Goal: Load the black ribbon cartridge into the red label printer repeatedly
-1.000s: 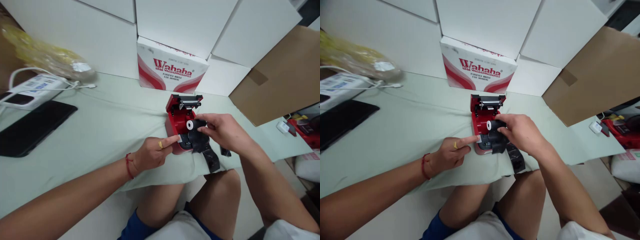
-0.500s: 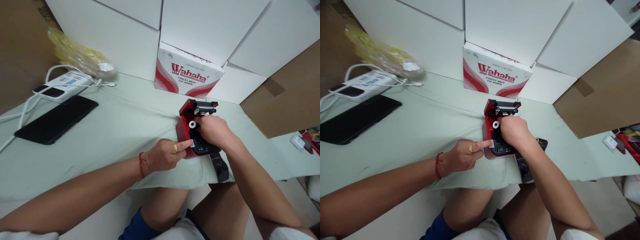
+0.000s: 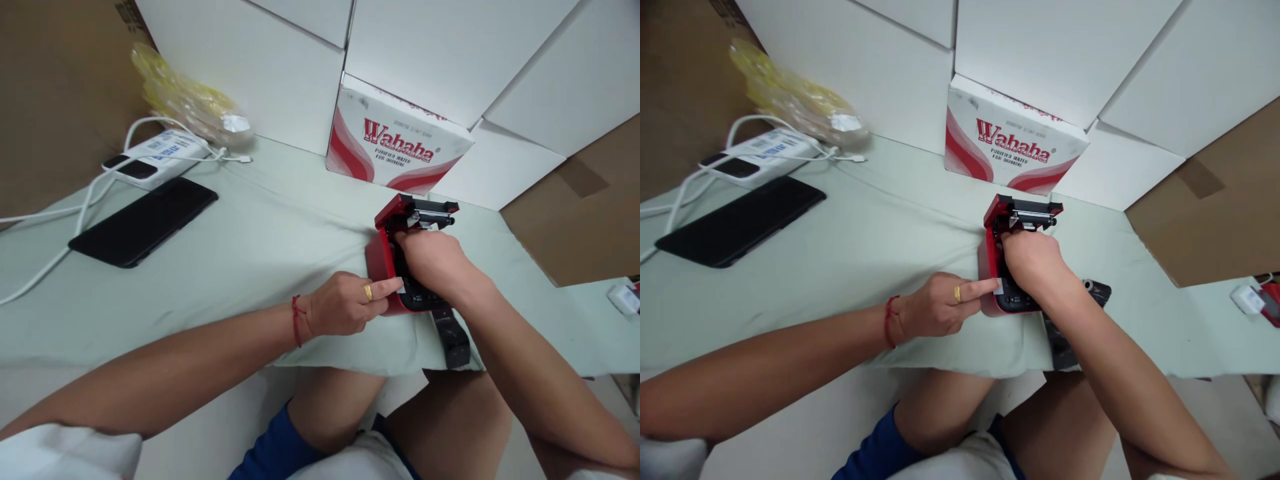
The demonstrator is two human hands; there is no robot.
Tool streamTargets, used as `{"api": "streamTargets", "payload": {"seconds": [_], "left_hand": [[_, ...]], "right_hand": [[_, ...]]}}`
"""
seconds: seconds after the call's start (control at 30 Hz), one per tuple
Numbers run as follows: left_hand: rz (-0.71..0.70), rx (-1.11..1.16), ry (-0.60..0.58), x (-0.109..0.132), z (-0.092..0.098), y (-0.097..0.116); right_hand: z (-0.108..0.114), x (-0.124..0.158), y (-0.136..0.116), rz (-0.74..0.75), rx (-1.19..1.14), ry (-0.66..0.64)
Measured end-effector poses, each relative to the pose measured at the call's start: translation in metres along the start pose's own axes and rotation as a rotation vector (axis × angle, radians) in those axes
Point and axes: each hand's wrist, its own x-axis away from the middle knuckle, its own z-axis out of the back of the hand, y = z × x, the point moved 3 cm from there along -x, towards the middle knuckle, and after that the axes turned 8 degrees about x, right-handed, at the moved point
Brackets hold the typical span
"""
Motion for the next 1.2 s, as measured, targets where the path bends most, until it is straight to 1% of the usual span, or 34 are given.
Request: {"api": "streamTargets", "payload": {"seconds": [0.03, 0.07, 0.17, 0.23, 0.3, 0.4, 0.43, 0.5, 0.63, 0.7, 0.77, 0.83, 0.93, 1.07, 1.2], "left_hand": [[0.003, -0.002, -0.012, 0.0, 0.0, 0.0], [0.004, -0.003, -0.021, 0.0, 0.0, 0.0], [0.001, 0.013, -0.012, -0.001, 0.001, 0.002], [0.016, 0.025, -0.014, -0.002, 0.001, 0.002], [0.027, 0.03, -0.016, -0.003, 0.002, 0.002], [0.038, 0.022, -0.021, -0.005, 0.004, 0.002], [0.034, 0.023, -0.023, -0.005, 0.004, 0.002], [0.036, 0.036, -0.028, -0.005, 0.004, 0.001], [0.044, 0.088, -0.012, -0.006, 0.006, 0.0], [0.048, 0.108, -0.026, -0.008, 0.007, 0.0], [0.056, 0.123, -0.031, -0.01, 0.008, 0.001], [0.072, 0.133, -0.019, -0.011, 0.009, 0.001], [0.094, 0.14, -0.013, -0.011, 0.008, 0.0], [0.102, 0.133, -0.018, -0.008, 0.005, -0.001], [0.041, 0.116, -0.01, -0.007, 0.006, 0.0]], "right_hand": [[-0.004, 0.004, 0.006, 0.023, -0.04, 0.027], [-0.008, 0.011, 0.012, 0.048, -0.104, 0.086], [-0.016, 0.047, 0.029, 0.15, -0.392, 0.363], [-0.022, 0.075, 0.034, 0.197, -0.519, 0.516], [-0.027, 0.098, 0.035, 0.168, -0.538, 0.643], [-0.036, 0.121, 0.03, 0.057, -0.496, 0.792], [-0.04, 0.125, 0.028, 0.044, -0.488, 0.812], [-0.048, 0.129, 0.021, 0.069, -0.467, 0.813], [-0.067, 0.126, 0.011, 0.223, -0.328, 0.714], [-0.073, 0.124, 0.01, 0.257, -0.269, 0.689], [-0.076, 0.124, 0.013, 0.242, -0.263, 0.718], [-0.078, 0.127, 0.015, 0.231, -0.293, 0.777], [-0.079, 0.133, 0.013, 0.241, -0.324, 0.83], [-0.08, 0.137, 0.007, 0.227, -0.332, 0.84], [-0.08, 0.137, 0.005, 0.161, -0.355, 0.82]]}}
